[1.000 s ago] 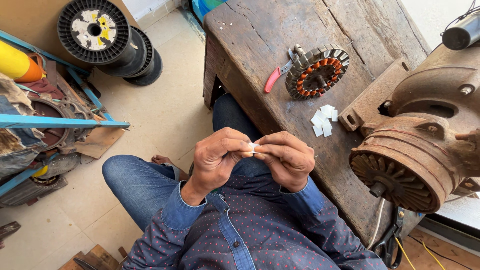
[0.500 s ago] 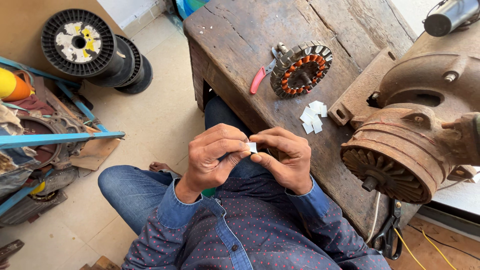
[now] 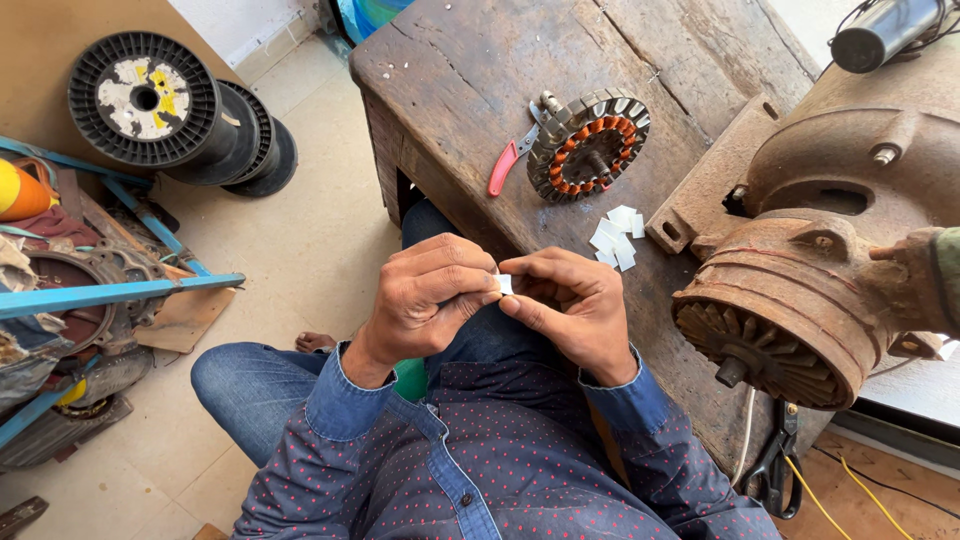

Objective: The person repeatedly picks small white rectangular pieces and places them into slots on a circular motor stator. They handle the stator and the pieces by hand, occasionally using pliers to adjust the assembly. The task continues with the same repetitive insertion of pieces into the stator.

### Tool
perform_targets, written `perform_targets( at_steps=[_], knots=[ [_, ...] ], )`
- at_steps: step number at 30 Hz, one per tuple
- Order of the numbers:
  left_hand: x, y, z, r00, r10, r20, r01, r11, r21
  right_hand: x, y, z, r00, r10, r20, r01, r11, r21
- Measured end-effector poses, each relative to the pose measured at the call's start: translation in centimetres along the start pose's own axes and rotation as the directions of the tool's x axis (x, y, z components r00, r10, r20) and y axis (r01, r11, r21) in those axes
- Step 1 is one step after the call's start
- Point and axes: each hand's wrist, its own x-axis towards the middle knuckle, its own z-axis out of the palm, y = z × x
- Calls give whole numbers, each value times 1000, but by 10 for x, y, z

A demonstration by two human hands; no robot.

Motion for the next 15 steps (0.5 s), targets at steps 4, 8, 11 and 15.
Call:
perform_targets(
  at_steps=[4,8,11,15],
  knots=[
    [10,-2,2,1000,3,25,-3,1000,-8,2,3,-6,999,13,-33,-13,1000,1],
    [22,-7,1,996,14,83,-12,1000,-25,3,5,-8,976,113,-185,-85,985,150],
    [35,-16,0,998,15,56,-15,1000,-2,6,3,-10,945,-44,-324,32,999,-43],
    [62,-40,18,975,-191,-112,200,977,78,20,0,-8,839,-307,-449,129,914,-384]
  ],
)
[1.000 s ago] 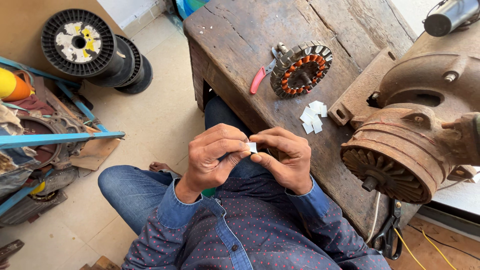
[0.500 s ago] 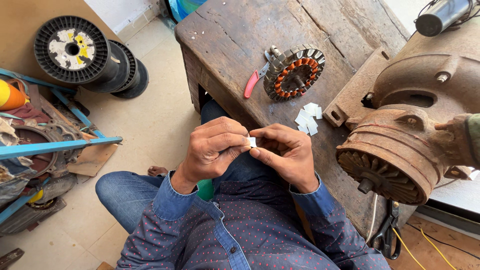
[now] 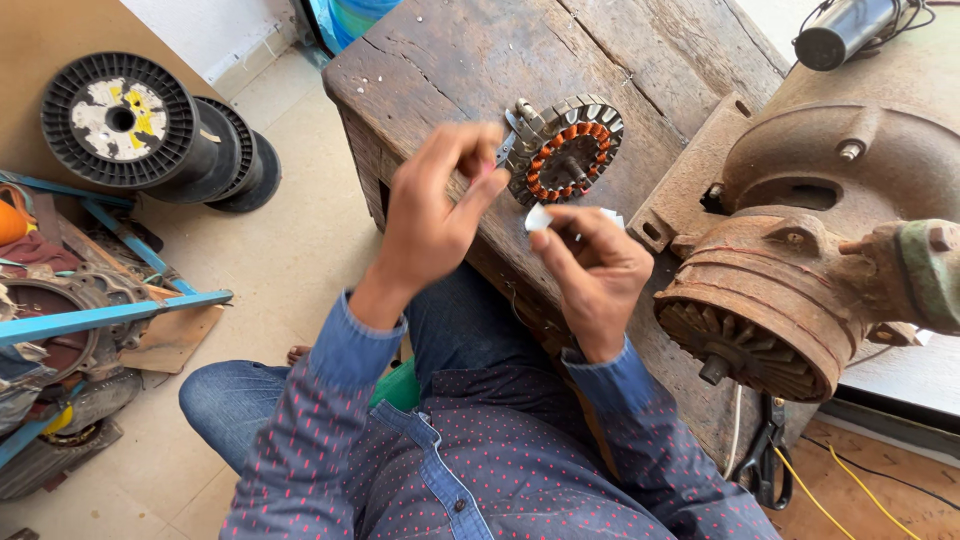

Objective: The person repeatedly picks small white rectangular pieces and places them into slots on a circular motor stator. They handle the stator and the pieces by hand, occasionally using pliers to adjust the assembly. The task continues with the same repetitive insertion of pieces into the stator.

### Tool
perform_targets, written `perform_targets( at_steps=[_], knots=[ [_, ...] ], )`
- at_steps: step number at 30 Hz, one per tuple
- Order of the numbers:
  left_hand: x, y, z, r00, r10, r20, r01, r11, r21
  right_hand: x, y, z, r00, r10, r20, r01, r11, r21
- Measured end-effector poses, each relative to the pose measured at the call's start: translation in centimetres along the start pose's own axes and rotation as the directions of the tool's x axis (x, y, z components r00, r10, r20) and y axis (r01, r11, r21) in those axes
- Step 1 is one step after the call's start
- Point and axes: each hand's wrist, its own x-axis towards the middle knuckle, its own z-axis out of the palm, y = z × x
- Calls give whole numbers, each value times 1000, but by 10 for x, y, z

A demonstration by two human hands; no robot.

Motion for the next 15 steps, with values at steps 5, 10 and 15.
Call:
perform_targets(
  at_steps=[5,10,15],
  knots=[
    [32,-19,22,998,2,68,-5,999,38,23,-2,13,976,-150,-157,146,989,-40],
    [28,-19,32,999,44,32,-45,998,38,37,-1,19,943,-245,-225,204,961,-189],
    [16,0,35,993,118,-11,-116,989,87,38,-4,22,910,-325,-258,220,904,-367]
  ],
)
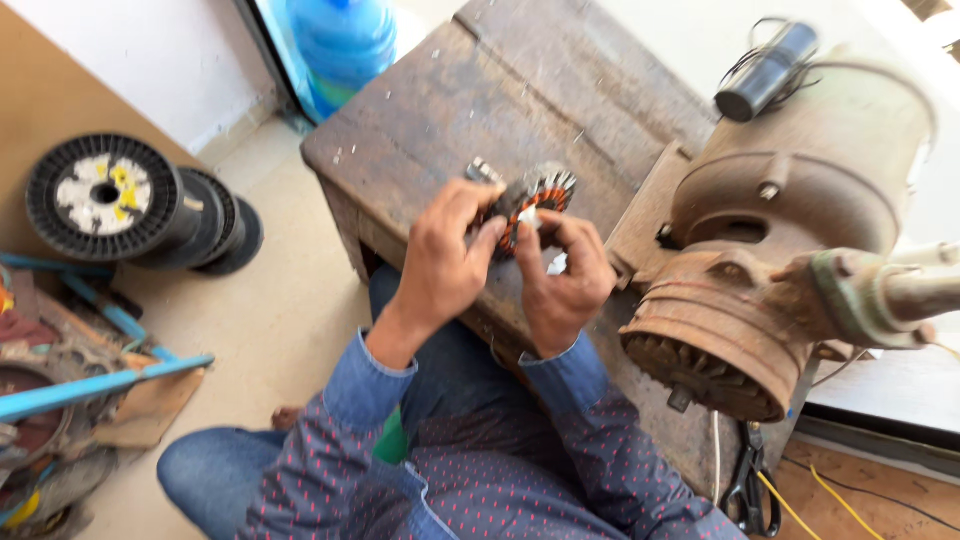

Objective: The person repeatedly picks small white rectangular pieces and places them into slots on a circular motor stator. They handle the stator and the pieces by hand, occasionally using pliers to adjust the assembly. The task continues with the same repetitive insertion of pieces into the stator.

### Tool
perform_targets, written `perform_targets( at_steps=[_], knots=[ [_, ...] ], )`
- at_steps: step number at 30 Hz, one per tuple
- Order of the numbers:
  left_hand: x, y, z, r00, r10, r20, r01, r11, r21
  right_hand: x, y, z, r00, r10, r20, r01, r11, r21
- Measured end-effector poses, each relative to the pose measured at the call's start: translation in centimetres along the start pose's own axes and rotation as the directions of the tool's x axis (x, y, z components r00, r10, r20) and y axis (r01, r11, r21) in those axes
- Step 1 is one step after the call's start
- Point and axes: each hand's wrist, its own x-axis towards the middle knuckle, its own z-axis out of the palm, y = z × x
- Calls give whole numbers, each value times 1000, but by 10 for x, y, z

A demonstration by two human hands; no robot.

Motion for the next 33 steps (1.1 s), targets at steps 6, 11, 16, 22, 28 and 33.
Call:
perform_targets(
  at_steps=[6,11,16,22,28,33],
  knots=[
    [-5,13,4,998,-52,18,52,999,1,-5,1,5,997,-20,-75,24,998,57],
    [-7,13,5,999,-32,36,32,999,-9,-8,5,8,994,-3,-112,9,999,50],
    [-8,13,5,999,-27,41,27,1000,-6,-10,7,9,991,-26,-128,32,999,42],
    [-9,13,4,999,-13,51,14,1000,-21,-13,8,10,987,-70,-143,75,997,28],
    [-8,12,1,998,-19,66,21,999,-38,-12,6,2,992,-104,-73,108,993,45],
    [-11,9,1,996,-31,85,36,998,-55,-10,4,-7,982,-187,4,187,982,-3]
  ],
)
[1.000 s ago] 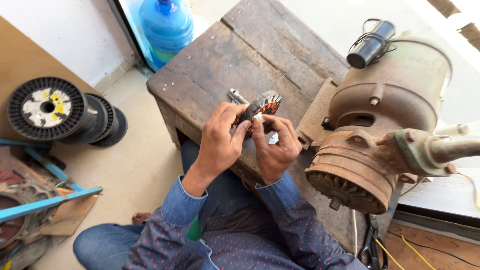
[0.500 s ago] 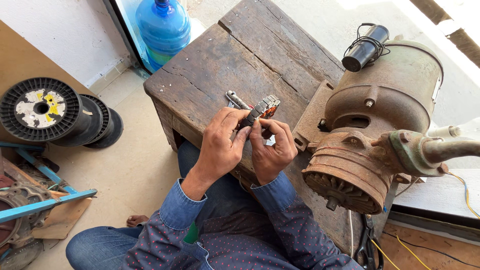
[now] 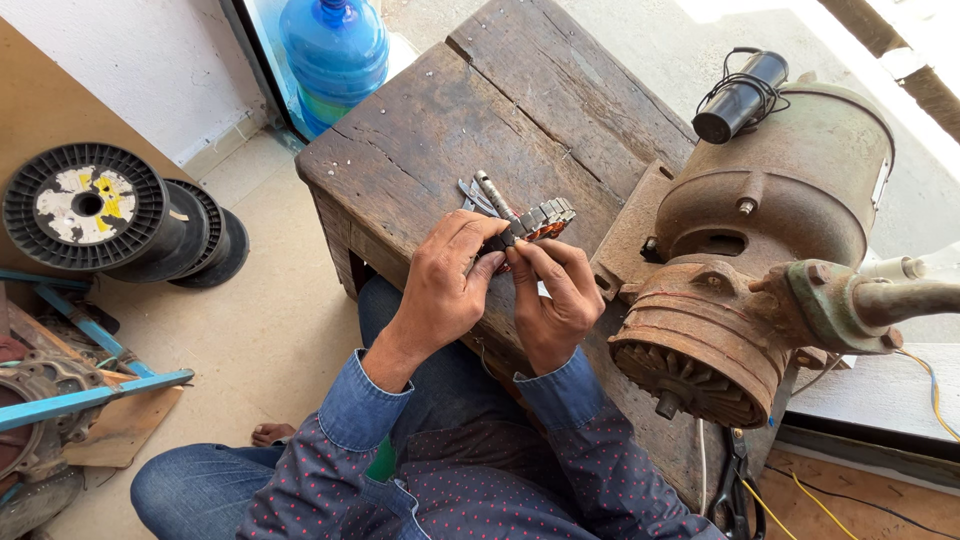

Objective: The person repeatedly picks small white rectangular pieces and places them into slots on a circular motor stator. They handle the stator and the pieces by hand, occasionally using pliers to adjust the assembly. The task continues with the same repetitive insertion of pieces into the stator.

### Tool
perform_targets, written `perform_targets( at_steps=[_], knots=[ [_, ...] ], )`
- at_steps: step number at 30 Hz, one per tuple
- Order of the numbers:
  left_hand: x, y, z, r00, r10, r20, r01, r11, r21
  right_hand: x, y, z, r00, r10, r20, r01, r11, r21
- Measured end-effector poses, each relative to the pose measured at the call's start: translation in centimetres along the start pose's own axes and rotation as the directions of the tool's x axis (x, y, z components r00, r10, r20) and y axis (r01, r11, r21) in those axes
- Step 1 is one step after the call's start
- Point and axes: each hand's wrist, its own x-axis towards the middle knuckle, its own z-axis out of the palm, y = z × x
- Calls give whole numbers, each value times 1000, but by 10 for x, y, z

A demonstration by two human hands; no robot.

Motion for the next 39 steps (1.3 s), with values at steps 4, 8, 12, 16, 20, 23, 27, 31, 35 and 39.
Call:
perform_targets(
  at_steps=[4,8,12,16,20,23,27,31,35,39],
  knots=[
    [-1,-2,0,998,60,-6,-60,997,53,7,1,-8,998,3,63,-4,1000,15],
    [-1,-1,-1,997,72,-10,-71,996,52,11,-1,-14,992,62,114,-63,998,4],
    [-1,1,0,995,97,-34,-95,994,58,14,2,-18,986,95,141,-97,995,10],
    [-1,3,1,995,96,-24,-95,994,47,14,8,-20,967,207,145,-215,976,39],
    [-1,3,1,995,94,-20,-94,995,40,14,12,-21,962,237,134,-245,968,47],
    [-1,2,0,995,96,-17,-96,995,38,14,11,-24,977,163,141,-166,986,10],
    [-2,0,-2,996,93,-11,-93,994,52,10,10,-30,972,121,200,-115,992,-41],
    [-2,0,-3,996,94,4,-94,995,32,6,13,-29,974,104,202,-99,994,-34],
    [-2,0,-4,994,112,13,-112,993,31,5,14,-27,979,115,169,-107,993,-55],
    [-3,-2,-6,992,127,19,-127,992,25,5,11,-26,981,137,141,-126,988,-84]
  ],
)
